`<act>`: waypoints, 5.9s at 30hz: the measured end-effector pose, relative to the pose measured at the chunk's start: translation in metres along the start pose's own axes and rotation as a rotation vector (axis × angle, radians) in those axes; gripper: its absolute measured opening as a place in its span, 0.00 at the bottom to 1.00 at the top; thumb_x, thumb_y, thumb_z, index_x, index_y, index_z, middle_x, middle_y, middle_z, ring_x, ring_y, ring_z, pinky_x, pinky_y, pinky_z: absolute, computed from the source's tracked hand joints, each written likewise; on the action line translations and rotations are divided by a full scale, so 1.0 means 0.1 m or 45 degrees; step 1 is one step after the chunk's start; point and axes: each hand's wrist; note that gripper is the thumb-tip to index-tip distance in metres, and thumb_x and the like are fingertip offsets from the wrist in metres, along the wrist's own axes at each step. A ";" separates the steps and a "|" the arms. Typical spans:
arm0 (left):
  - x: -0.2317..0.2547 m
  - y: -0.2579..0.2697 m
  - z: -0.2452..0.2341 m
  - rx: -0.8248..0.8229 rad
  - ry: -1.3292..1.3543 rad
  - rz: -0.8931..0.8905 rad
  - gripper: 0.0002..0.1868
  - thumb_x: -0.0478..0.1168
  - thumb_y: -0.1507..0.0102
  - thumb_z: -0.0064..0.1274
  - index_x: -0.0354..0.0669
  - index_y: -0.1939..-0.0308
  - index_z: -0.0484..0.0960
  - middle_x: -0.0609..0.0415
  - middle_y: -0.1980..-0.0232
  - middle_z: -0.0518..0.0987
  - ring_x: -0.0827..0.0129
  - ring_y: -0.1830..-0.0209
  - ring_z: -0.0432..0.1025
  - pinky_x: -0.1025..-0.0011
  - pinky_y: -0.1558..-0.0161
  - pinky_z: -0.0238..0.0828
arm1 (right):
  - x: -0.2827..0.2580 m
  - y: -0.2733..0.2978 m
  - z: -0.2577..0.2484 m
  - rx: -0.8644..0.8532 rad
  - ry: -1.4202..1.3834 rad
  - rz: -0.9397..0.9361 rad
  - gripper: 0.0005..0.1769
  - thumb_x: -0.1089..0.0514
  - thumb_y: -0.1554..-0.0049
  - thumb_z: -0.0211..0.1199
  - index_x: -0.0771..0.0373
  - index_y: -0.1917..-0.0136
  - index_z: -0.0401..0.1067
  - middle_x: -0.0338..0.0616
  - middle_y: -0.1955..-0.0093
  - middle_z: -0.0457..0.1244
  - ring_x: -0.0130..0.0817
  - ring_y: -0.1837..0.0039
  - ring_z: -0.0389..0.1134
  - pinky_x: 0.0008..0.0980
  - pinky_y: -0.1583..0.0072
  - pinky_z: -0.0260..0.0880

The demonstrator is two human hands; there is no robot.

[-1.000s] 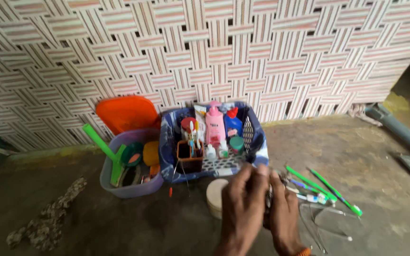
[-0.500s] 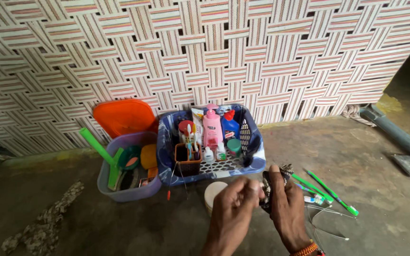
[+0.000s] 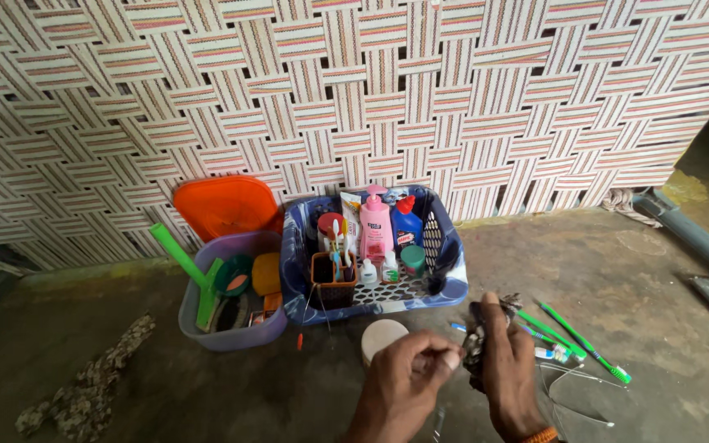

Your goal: The person organizes bathroom items by placing toothbrushes into a small orange holder and arranging them in a blue basket. They also handle a small white container and a metal wire object, placing them into the basket.

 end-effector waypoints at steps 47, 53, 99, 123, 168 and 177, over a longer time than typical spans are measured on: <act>-1.63 -0.44 -1.56 0.777 -0.060 -0.273 0.12 0.44 0.33 0.53 0.40 0.54 0.86 0.52 0.61 0.87 0.73 0.66 0.78 0.72 0.61 0.79 | 0.07 -0.25 -0.09 0.000 0.238 0.020 0.36 0.34 0.37 0.52 0.70 0.60 0.78 0.46 0.68 0.66 0.31 0.70 0.62 0.34 0.67 0.60; -1.72 -0.28 -1.49 0.810 -0.679 -0.483 0.17 0.49 0.35 0.56 0.45 0.47 0.87 0.51 0.55 0.88 0.66 0.56 0.81 0.67 0.53 0.77 | 0.08 -0.25 -0.05 -0.004 0.300 0.061 0.35 0.34 0.38 0.52 0.70 0.59 0.77 0.46 0.69 0.67 0.32 0.70 0.63 0.34 0.66 0.62; -0.33 0.08 0.18 0.465 -0.130 -0.062 0.14 0.42 0.38 0.58 0.44 0.50 0.84 0.51 0.51 0.87 0.67 0.52 0.84 0.72 0.55 0.82 | 0.22 -1.29 -1.12 -0.627 1.260 0.030 0.19 0.42 0.45 0.68 0.60 0.55 0.80 0.40 0.68 0.69 0.29 0.66 0.66 0.35 0.60 0.68; -0.52 0.00 -0.05 0.274 -0.337 0.102 0.10 0.41 0.33 0.53 0.40 0.62 0.85 0.51 0.68 0.86 0.66 0.72 0.81 0.68 0.70 0.75 | -0.16 -0.08 -0.21 -0.575 0.762 -1.280 0.17 0.61 0.45 0.61 0.61 0.41 0.72 0.47 0.55 0.70 0.41 0.54 0.73 0.35 0.53 0.72; 0.15 0.03 0.07 0.137 -0.556 -0.001 0.11 0.44 0.29 0.45 0.42 0.61 0.77 0.52 0.74 0.80 0.55 0.71 0.77 0.58 0.67 0.69 | -0.01 -0.04 0.03 -0.166 0.522 -0.555 0.23 0.45 0.38 0.57 0.65 0.66 0.72 0.43 0.77 0.61 0.29 0.73 0.59 0.36 0.68 0.60; 0.01 -0.09 0.12 0.347 -0.159 -0.038 0.17 0.48 0.28 0.41 0.42 0.59 0.80 0.53 0.73 0.80 0.65 0.73 0.77 0.65 0.68 0.72 | 0.03 -0.26 0.00 -0.138 0.245 -0.262 0.32 0.38 0.33 0.52 0.66 0.67 0.68 0.37 0.74 0.56 0.26 0.72 0.53 0.36 0.69 0.52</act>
Point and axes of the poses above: each hand's wrist, its own y-axis away from the middle knuckle, its own z-axis out of the palm, x = y × z
